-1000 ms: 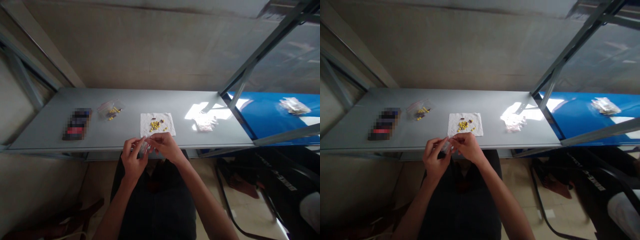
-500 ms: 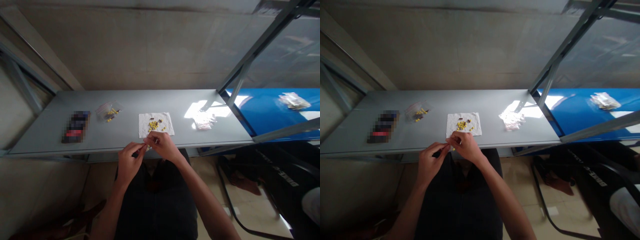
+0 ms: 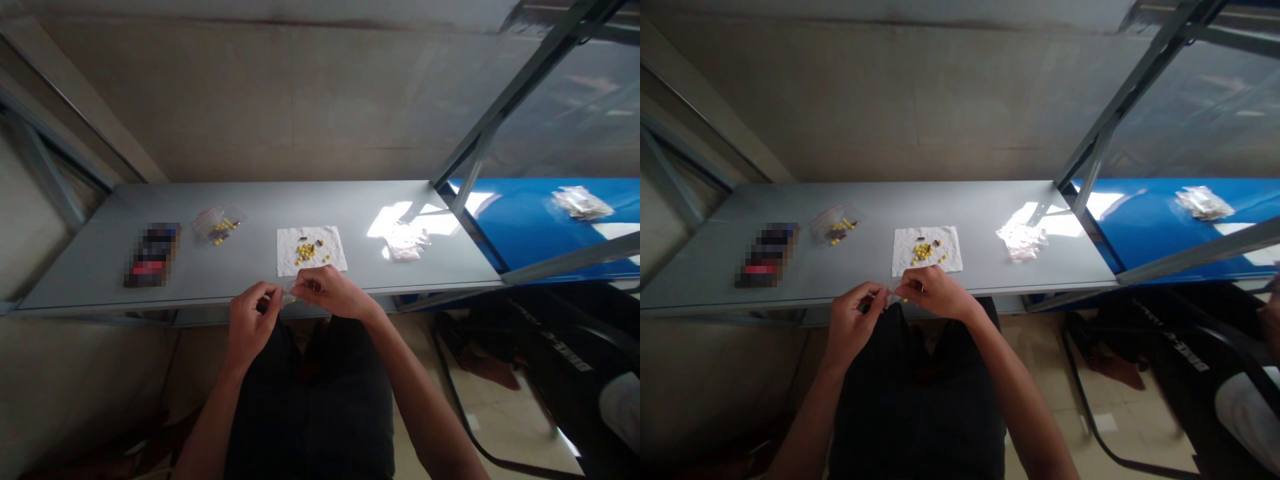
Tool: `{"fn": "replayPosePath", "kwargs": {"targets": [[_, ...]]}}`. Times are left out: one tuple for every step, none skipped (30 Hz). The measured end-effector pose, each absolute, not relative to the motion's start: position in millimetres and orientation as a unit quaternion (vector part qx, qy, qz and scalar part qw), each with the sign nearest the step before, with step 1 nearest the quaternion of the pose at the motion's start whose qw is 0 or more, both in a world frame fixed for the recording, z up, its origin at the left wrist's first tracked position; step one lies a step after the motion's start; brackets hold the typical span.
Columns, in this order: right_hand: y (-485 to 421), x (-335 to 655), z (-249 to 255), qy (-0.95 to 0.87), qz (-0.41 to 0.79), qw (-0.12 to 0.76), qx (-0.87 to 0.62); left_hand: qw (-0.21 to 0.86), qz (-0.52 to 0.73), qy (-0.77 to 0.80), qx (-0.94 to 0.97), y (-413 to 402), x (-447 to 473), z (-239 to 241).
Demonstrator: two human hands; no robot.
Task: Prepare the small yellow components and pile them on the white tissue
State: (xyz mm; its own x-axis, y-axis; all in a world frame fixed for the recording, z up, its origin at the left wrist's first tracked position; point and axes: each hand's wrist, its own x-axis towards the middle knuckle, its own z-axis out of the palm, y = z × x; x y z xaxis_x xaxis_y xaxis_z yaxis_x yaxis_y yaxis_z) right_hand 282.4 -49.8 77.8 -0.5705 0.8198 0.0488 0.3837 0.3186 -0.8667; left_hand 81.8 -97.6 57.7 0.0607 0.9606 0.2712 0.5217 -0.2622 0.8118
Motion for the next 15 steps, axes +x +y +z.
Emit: {"fn": "replayPosePath", "kwargs": {"targets": [[-51, 281, 77, -0.776, 0.421, 0.248, -0.398, 0.232, 0.419, 0.552, 0.682, -98, 81, 58], [-53, 279, 77, -0.779, 0.402, 0.250, -0.412, 0.200, 0.425, 0.554, 0.688, -98, 81, 59], [-54, 278, 76, -0.778, 0.379, 0.259, -0.429, 0.172, 0.429, 0.552, 0.694, -99, 81, 59], [-55, 276, 76, -0.774, 0.360, 0.273, -0.444, 0.152, 0.433, 0.544, 0.702, -99, 81, 60], [-55, 274, 75, -0.766, 0.353, 0.290, -0.453, 0.146, 0.439, 0.532, 0.709, -99, 81, 60], [-54, 273, 76, -0.754, 0.362, 0.307, -0.454, 0.152, 0.448, 0.513, 0.716, -98, 81, 60], [-53, 273, 76, -0.741, 0.386, 0.320, -0.446, 0.168, 0.456, 0.489, 0.724, -97, 80, 60], [-52, 273, 77, -0.726, 0.424, 0.330, -0.430, 0.188, 0.459, 0.462, 0.735, -96, 79, 59], [-50, 274, 78, -0.710, 0.467, 0.335, -0.407, 0.208, 0.455, 0.437, 0.747, -93, 79, 57], [-48, 276, 78, -0.695, 0.508, 0.336, -0.383, 0.223, 0.444, 0.416, 0.761, -90, 78, 55], [-46, 278, 79, -0.681, 0.541, 0.335, -0.362, 0.231, 0.431, 0.402, 0.775, -86, 77, 53], [-44, 280, 78, -0.670, 0.566, 0.335, -0.344, 0.235, 0.416, 0.394, 0.785, -82, 76, 51], [-43, 282, 78, -0.664, 0.579, 0.335, -0.333, 0.239, 0.405, 0.391, 0.791, -77, 75, 50], [-41, 284, 76, -0.663, 0.581, 0.337, -0.331, 0.244, 0.397, 0.390, 0.794, -72, 74, 49], [-39, 286, 75, -0.667, 0.570, 0.341, -0.337, 0.251, 0.392, 0.389, 0.795, -67, 73, 48]]}}
